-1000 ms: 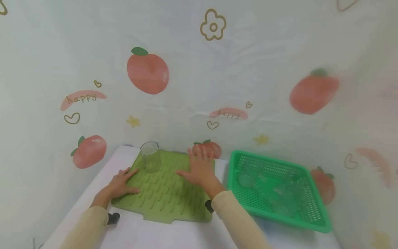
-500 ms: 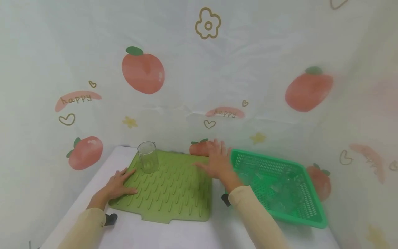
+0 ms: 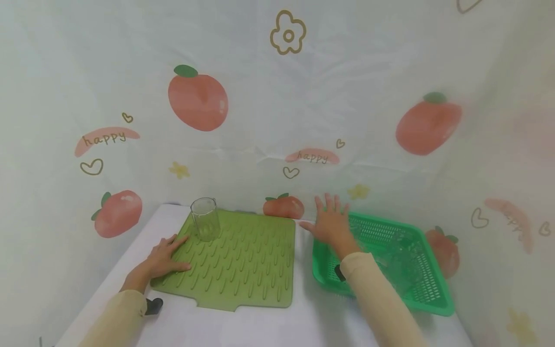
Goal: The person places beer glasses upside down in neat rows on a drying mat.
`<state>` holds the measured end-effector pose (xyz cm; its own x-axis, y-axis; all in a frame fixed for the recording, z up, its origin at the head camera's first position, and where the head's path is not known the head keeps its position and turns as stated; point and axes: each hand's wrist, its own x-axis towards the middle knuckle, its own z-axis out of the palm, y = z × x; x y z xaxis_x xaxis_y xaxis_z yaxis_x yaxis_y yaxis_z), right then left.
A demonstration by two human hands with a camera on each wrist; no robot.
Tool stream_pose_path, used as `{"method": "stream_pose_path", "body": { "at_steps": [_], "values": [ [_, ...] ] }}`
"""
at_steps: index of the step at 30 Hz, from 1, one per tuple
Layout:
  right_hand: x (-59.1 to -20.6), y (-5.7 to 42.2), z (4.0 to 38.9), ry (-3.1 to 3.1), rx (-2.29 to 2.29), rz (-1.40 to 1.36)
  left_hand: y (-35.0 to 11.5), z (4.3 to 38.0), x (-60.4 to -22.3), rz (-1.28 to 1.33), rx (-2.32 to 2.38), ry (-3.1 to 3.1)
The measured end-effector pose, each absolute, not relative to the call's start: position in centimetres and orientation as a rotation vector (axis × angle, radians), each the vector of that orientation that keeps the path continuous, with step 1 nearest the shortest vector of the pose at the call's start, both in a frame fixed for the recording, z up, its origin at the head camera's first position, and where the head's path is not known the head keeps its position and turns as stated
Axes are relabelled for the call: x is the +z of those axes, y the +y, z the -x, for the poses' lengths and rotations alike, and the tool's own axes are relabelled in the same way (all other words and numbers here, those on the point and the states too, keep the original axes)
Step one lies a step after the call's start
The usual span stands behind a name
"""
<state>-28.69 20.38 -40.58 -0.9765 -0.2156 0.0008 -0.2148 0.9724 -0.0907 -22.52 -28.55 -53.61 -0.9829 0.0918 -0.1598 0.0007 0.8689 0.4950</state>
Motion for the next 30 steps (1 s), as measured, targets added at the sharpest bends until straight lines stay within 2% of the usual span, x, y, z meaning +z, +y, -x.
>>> {"method": "stream_pose_path", "body": {
  "at_steps": [11,21,30],
  "values": [
    [-41.6,24.1,29.5,3.018,-0.213,0.173,-28.6,22.4,-53.4,-0.069,0.783,2.857],
    [-42.2,25.8,29.1,2.91,-0.272,0.068,-29.3,23.4,-56.0,-0.098,0.829,2.905],
    [-42.8,25.9,29.5,2.852,-0.285,0.057,-28.9,22.6,-54.2,-0.082,0.818,2.871]
  ]
}}
